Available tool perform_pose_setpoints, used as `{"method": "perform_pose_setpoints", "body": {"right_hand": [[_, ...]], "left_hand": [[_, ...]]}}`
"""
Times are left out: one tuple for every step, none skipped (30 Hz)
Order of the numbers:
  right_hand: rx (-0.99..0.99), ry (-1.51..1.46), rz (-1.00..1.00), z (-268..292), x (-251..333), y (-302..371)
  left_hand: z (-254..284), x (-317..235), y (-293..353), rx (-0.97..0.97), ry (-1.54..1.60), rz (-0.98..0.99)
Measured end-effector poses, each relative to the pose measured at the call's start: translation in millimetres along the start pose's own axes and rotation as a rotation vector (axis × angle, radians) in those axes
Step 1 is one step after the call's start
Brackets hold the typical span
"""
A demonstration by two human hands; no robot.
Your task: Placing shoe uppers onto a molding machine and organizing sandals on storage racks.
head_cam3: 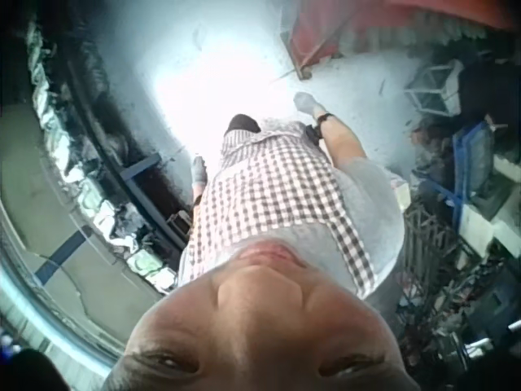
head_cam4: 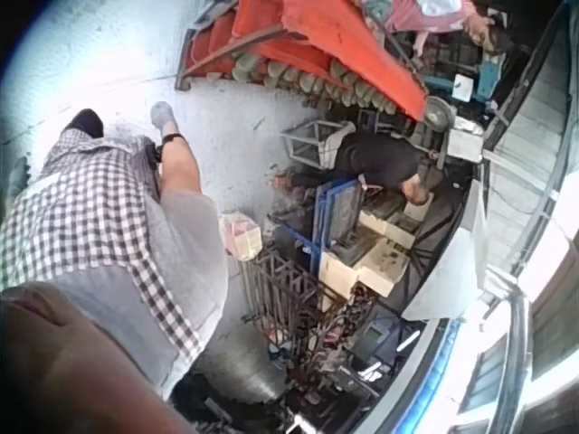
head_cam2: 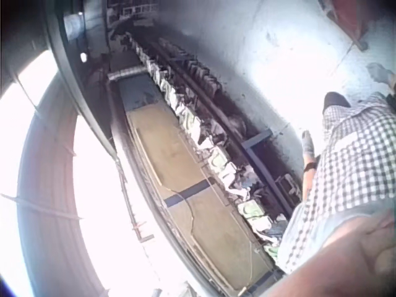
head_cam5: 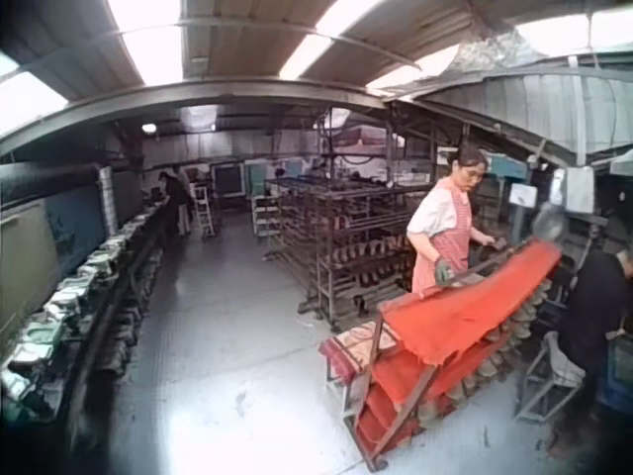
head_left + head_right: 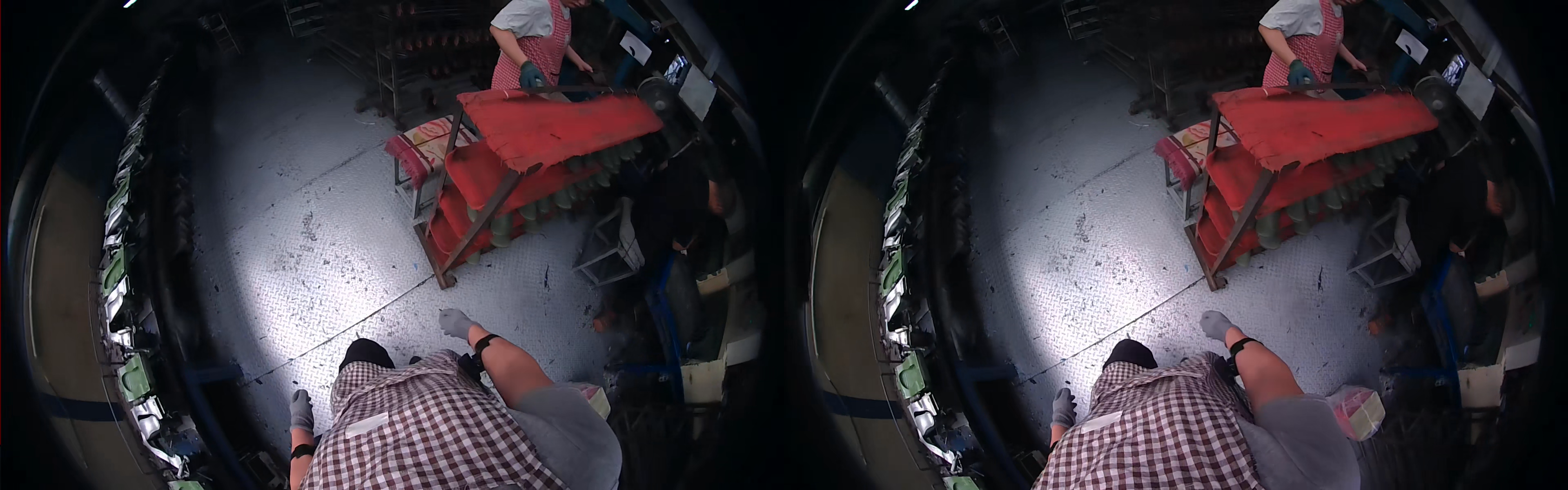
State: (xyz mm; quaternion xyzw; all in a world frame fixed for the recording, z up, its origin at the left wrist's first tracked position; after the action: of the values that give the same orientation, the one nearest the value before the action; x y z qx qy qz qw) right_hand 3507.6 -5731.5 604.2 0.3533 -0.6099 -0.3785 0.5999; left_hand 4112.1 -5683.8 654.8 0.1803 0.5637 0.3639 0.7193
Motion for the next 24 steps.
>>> {"method": "perform_pose_setpoints", "body": {"right_hand": [[-0.107, 0.29, 0.208, -27.0, 94.8, -10.1], [-0.145, 0.379, 0.409, -55.1, 181.1, -21.8], [-0.062, 0.386, 0.374, -104.0, 263.2, -20.7], [-0.14, 0.296, 0.403, -94.9, 311.5, -52.4], [-0.07, 0.399, 0.447, -137.2, 379.6, -48.0], [-0.16, 0.43, 0.641, -140.6, 433.9, -58.9], [-0.113, 0.442, 0.574, -154.5, 476.7, -65.8], [-0.083, 0.448, 0.573, -160.3, 510.3, -79.9], [-0.055, 0.45, 0.571, -164.6, 540.7, -93.0], [-0.026, 0.426, 0.514, -158.1, 563.3, -120.6], [0.013, 0.417, 0.441, -141.1, 574.3, -145.5], [-0.121, 0.548, 0.447, -116.7, 591.8, -154.0], [-0.197, 0.542, 0.436, -97.2, 605.9, -171.8], [-0.251, 0.479, 0.404, -74.3, 621.0, -182.9], [-0.313, 0.416, 0.374, -43.9, 633.6, -190.8], [-0.305, 0.262, 0.341, -17.3, 640.0, -197.3], [-0.292, 0.11, 0.323, 8.7, 649.2, -198.5], [-0.279, 0.028, 0.323, 28.4, 662.1, -202.3], [-0.312, -0.079, 0.307, 66.8, 661.0, -206.6], [-0.426, -0.106, 0.326, 104.3, 670.3, -196.9], [-0.539, -0.133, 0.346, 140.7, 678.7, -185.0], [-0.58, -0.144, 0.37, 176.5, 683.6, -190.6], [-0.621, -0.157, 0.391, 212.0, 687.8, -201.8], [-0.669, -0.256, 0.399, 251.9, 686.7, -208.6]], "left_hand": [[-0.9, -3.6, -12.5, -0.041, 0.011, 0.062], [14.9, 18.0, -38.7, -0.034, 0.1, 0.209], [37.6, 52.0, -51.4, -0.08, 0.208, 0.38], [15.1, 11.6, -72.7, -0.04, 0.164, 0.39], [46.2, 10.7, -94.5, 0.023, -0.133, 0.265], [37.8, -26.4, -124.9, 0.111, -0.463, 0.115], [48.1, -35.8, -143.1, -0.245, 0.164, 0.111], [48.0, -47.3, -165.8, -0.269, 0.144, 0.278], [42.5, -73.5, -200.8, -0.237, 0.094, 0.331], [31.3, -119.3, -246.6, -0.206, 0.069, 0.331], [20.3, -171.3, -291.5, -0.179, 0.045, 0.296], [-0.7, -220.2, -333.3, -0.15, 0.041, 0.261], [-21.1, -272.9, -376.4, -0.141, 0.039, 0.211], [-52.3, -328.9, -416.5, -0.121, 0.053, 0.158], [-96.3, -391.5, -451.8, -0.126, -0.013, 0.196], [-147.9, -468.2, -483.3, -0.076, -0.018, 0.046], [-199.6, -548.8, -509.0, 0.031, -0.03, -0.104], [-238.8, -617.1, -533.0, 0.067, 0.104, -0.291], [-314.0, -697.2, -524.7, 0.164, 0.108, -0.427], [-373.7, -757.0, -516.2, 0.258, 0.071, -0.445], [-432.9, -813.7, -500.4, 0.377, 0.036, -0.511], [-483.8, -860.2, -486.5, 0.453, -0.064, -0.598], [-533.9, -899.6, -468.8, 0.531, -0.071, -0.681], [-585.7, -938.4, -431.0, 0.634, -0.178, -0.779]]}}
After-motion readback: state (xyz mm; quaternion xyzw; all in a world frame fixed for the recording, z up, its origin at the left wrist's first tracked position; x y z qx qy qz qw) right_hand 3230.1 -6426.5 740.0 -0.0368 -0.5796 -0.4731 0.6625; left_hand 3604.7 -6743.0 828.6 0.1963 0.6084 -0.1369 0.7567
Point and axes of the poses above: each hand's wrist, its own y-axis away from the middle knuckle, its own z-axis out of the back of the hand, x = y × z, the point moved 9 cm from there along -y, towards the middle knuckle, and after that the axes turned 10 degrees about -z, right-handed, at the moved point
